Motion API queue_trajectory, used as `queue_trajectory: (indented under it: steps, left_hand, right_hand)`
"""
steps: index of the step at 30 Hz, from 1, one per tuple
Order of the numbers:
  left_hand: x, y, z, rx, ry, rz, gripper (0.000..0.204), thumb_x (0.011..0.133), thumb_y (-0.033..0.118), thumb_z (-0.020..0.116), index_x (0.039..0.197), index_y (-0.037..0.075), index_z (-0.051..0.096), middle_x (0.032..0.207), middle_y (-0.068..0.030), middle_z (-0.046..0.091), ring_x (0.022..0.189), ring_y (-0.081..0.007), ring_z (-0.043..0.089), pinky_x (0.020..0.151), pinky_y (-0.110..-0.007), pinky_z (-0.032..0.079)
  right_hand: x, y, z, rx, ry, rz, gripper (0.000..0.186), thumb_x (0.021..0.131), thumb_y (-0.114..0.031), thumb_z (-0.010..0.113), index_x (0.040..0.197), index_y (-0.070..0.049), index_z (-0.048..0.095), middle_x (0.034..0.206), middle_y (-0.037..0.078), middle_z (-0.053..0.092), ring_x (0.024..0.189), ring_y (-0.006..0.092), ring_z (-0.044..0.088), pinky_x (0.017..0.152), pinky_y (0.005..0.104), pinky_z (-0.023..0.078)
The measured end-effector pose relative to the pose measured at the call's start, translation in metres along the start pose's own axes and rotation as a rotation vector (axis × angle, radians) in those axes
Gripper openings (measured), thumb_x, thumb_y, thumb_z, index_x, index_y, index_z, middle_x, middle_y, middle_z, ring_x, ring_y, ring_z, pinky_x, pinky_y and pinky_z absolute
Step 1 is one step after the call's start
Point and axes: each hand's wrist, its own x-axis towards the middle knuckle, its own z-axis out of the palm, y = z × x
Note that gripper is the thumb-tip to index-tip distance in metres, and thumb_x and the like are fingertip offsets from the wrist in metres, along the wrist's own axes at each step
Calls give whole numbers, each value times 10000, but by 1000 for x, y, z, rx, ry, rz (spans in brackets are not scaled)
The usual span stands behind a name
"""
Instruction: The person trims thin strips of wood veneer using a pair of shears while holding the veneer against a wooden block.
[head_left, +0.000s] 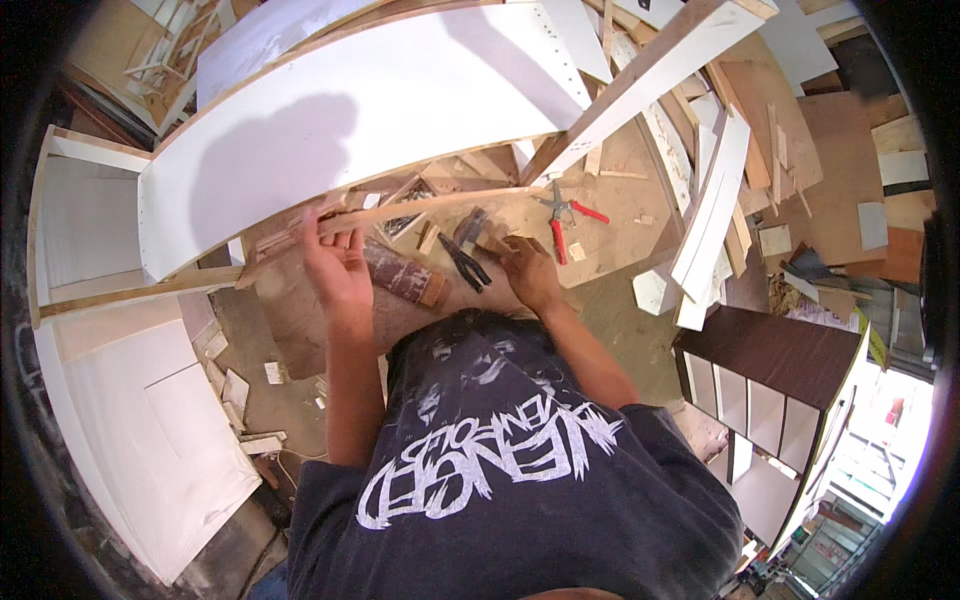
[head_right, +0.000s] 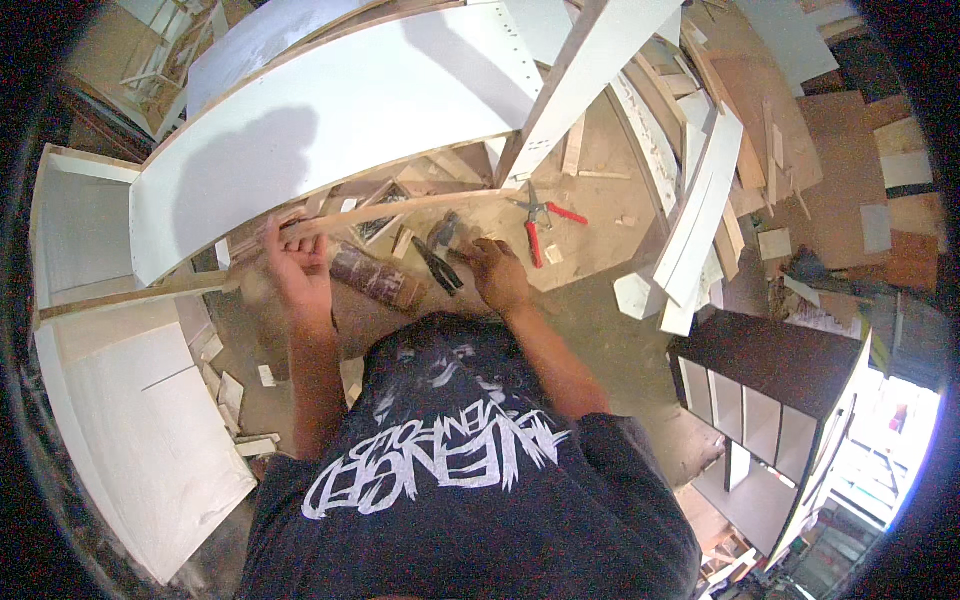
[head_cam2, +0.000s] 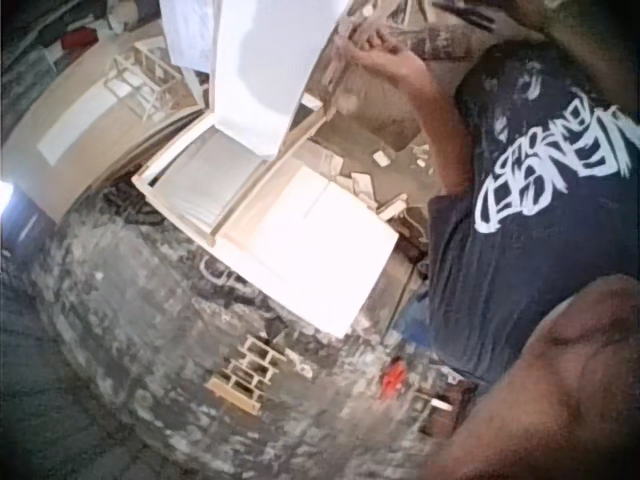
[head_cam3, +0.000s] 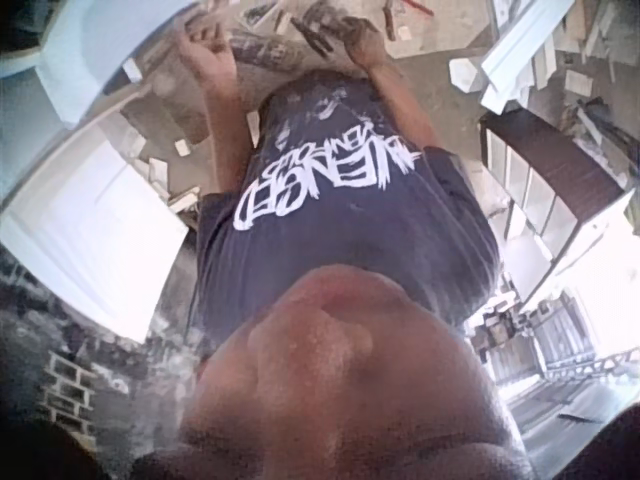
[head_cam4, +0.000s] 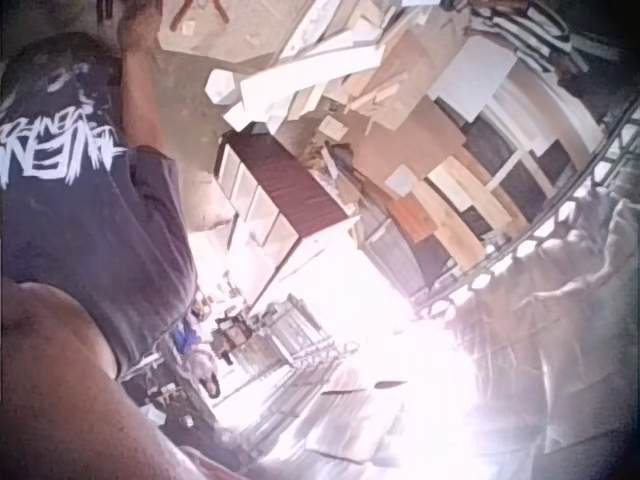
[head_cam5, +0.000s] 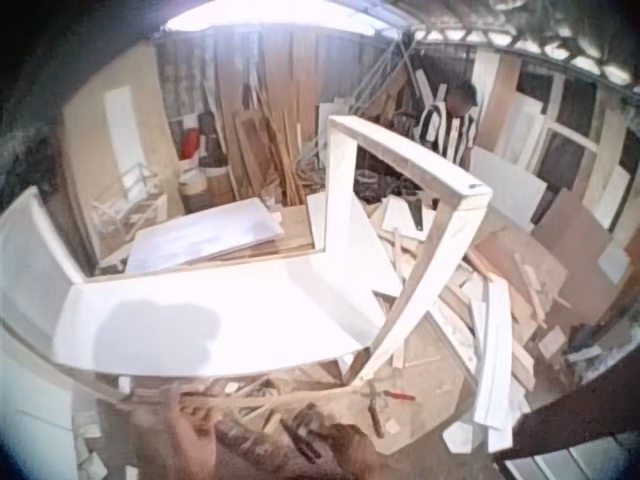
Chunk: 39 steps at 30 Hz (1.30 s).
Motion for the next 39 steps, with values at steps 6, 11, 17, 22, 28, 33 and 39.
queue_trajectory:
  steps: [6,11,17,22,28,33,39]
  left_hand:
    - [-17,-16,18,-26,53,146,319,1003,293,639,1188,36,607,1180,-91,675,1125,-193,632,1021,-368,492]
    - [-16,-25,3,-78,22,146,289,1005,278,632,1151,29,631,1121,-95,701,1103,-181,640,1011,-364,495]
    - [-20,-34,-5,-138,-26,213,323,1029,270,584,1201,0,631,1153,-103,703,1091,-196,655,1008,-367,500]
    - [-23,-37,-24,-203,-155,242,398,1075,309,470,1271,-21,579,1227,-163,682,1157,-307,648,1083,-478,490]
    - [-32,-25,-22,-36,-149,238,378,1092,248,441,1289,-52,559,1250,-205,660,1222,-301,624,1117,-475,467]
    - [-19,-32,-41,-146,-263,177,397,1088,271,450,1313,-47,529,1283,-193,634,1234,-333,613,1135,-516,440]
    - [-20,-22,-34,-118,-313,147,364,1080,278,463,1295,-11,515,1214,-169,629,1224,-343,603,1155,-541,411]
  right_hand:
    - [0,71,-12,-8,107,182,532,836,-147,727,1335,-51,570,1282,257,577,1211,451,552,1014,491,480]
    - [7,102,-14,-322,178,448,750,804,-275,790,1450,-72,467,1479,214,432,1373,428,413,1100,577,385]
    - [31,128,-49,-510,-150,462,953,696,-489,837,1475,-121,429,1448,189,457,1353,410,425,1080,632,362]
    - [25,118,-73,-513,-272,408,831,740,-503,800,1399,-94,501,1367,210,514,1220,369,550,1032,522,443]
    - [-25,112,-101,379,-460,346,723,793,-235,762,1433,-62,475,1336,183,601,1247,326,582,1060,445,457]
    - [-4,-47,-130,1215,-767,319,1045,796,-570,792,1520,51,365,1398,174,576,1302,277,566,1118,411,425]
    - [84,-187,-145,957,-1136,439,959,841,-519,768,1494,75,392,1321,214,625,1258,321,601,1121,436,431]
